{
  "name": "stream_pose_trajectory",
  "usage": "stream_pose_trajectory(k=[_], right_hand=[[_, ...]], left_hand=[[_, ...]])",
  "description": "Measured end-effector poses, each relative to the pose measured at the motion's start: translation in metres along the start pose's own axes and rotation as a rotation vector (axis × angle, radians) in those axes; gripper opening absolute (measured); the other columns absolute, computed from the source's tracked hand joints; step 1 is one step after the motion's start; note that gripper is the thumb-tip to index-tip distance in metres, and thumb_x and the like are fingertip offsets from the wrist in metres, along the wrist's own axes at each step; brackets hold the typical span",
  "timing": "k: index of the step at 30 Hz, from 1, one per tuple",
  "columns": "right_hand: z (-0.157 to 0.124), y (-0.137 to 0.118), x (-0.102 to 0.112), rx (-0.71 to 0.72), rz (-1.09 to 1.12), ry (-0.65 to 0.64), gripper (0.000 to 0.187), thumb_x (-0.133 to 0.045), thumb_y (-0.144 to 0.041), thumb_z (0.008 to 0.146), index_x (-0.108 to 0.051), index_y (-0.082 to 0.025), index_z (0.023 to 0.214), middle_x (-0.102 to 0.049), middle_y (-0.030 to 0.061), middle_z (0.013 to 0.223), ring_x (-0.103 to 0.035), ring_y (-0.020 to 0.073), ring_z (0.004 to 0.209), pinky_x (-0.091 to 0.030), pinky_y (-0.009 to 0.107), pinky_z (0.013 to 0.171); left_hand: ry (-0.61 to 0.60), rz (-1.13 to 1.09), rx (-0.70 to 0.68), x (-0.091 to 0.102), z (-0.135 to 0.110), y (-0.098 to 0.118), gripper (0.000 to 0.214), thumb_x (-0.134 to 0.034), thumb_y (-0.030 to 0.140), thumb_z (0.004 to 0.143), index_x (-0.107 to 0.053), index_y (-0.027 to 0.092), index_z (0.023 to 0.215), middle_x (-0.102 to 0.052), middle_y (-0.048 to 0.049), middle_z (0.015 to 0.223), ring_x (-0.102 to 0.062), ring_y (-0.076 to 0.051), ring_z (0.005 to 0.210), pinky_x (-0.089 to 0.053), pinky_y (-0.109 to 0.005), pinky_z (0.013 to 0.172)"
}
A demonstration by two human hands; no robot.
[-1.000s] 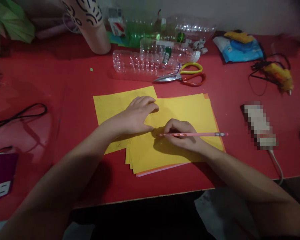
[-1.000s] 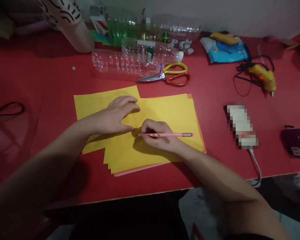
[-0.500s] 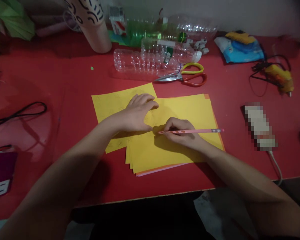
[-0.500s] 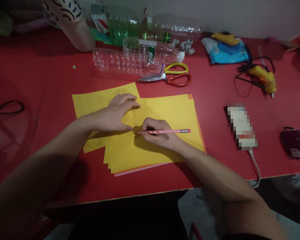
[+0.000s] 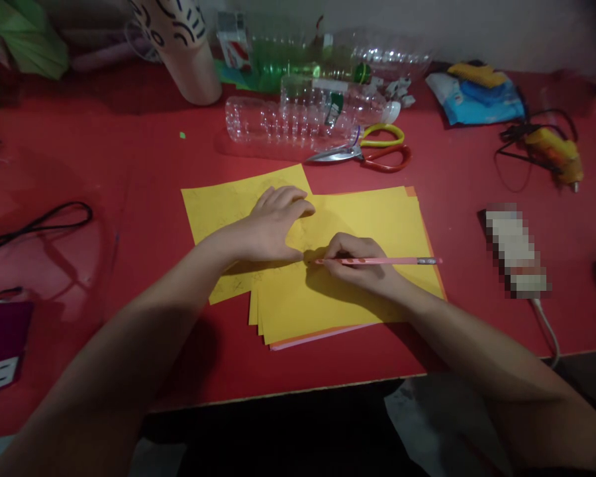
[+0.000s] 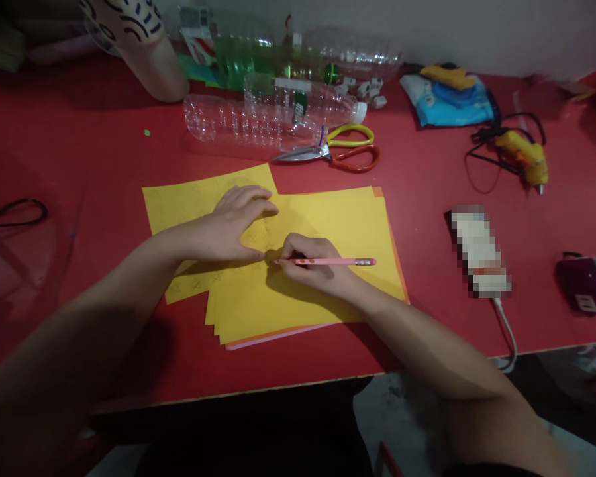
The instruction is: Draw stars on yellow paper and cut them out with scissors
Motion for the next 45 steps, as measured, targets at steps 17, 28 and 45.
stream_pose_trajectory(k=[17, 28, 45], right_hand=[[-0.0018, -0.0006, 0.0053, -0.020, -0.002, 0.066, 0.015, -0.060, -0.023, 0.082, -0.050, -0.022, 0.071, -0.051, -0.0049, 0.062, -0.041, 0.0108, 0.056, -0.029, 0.027, 0.052], [-0.0016, -0.0045, 0.0062, 0.018, -0.049, 0.061, 0.013, -0.055, -0.016, 0.077, -0.047, -0.022, 0.068, -0.047, -0.0057, 0.058, -0.039, 0.0100, 0.053, -0.027, 0.026, 0.050], [-0.0008, -0.0070, 0.0038, 0.050, -0.016, 0.012, 0.016, -0.054, -0.017, 0.076, -0.043, -0.023, 0.067, -0.045, -0.0062, 0.059, -0.036, 0.0089, 0.052, -0.028, 0.025, 0.050]], left_hand=[[0.006, -0.015, 0.002, 0.0004, -0.0005, 0.0000, 0.064, -0.068, 0.044, 0.070, -0.049, 0.022, 0.127, -0.040, -0.0136, 0.145, -0.027, -0.037, 0.143, -0.017, -0.054, 0.123], [-0.022, 0.005, 0.021, -0.0012, 0.0007, 0.0004, 0.067, -0.065, 0.044, 0.069, -0.048, 0.019, 0.128, -0.038, -0.0162, 0.148, -0.026, -0.039, 0.144, -0.018, -0.056, 0.122], [0.006, -0.005, 0.001, -0.0006, 0.0006, -0.0010, 0.066, -0.068, 0.045, 0.069, -0.049, 0.022, 0.127, -0.039, -0.0145, 0.146, -0.028, -0.038, 0.142, -0.020, -0.056, 0.121]])
Point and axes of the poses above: each hand's wrist, its own z-axis towards the middle knuckle, its own x-axis out of the back of the hand, y = z × x, the point moved 10 cm from there along z, towards the middle knuckle
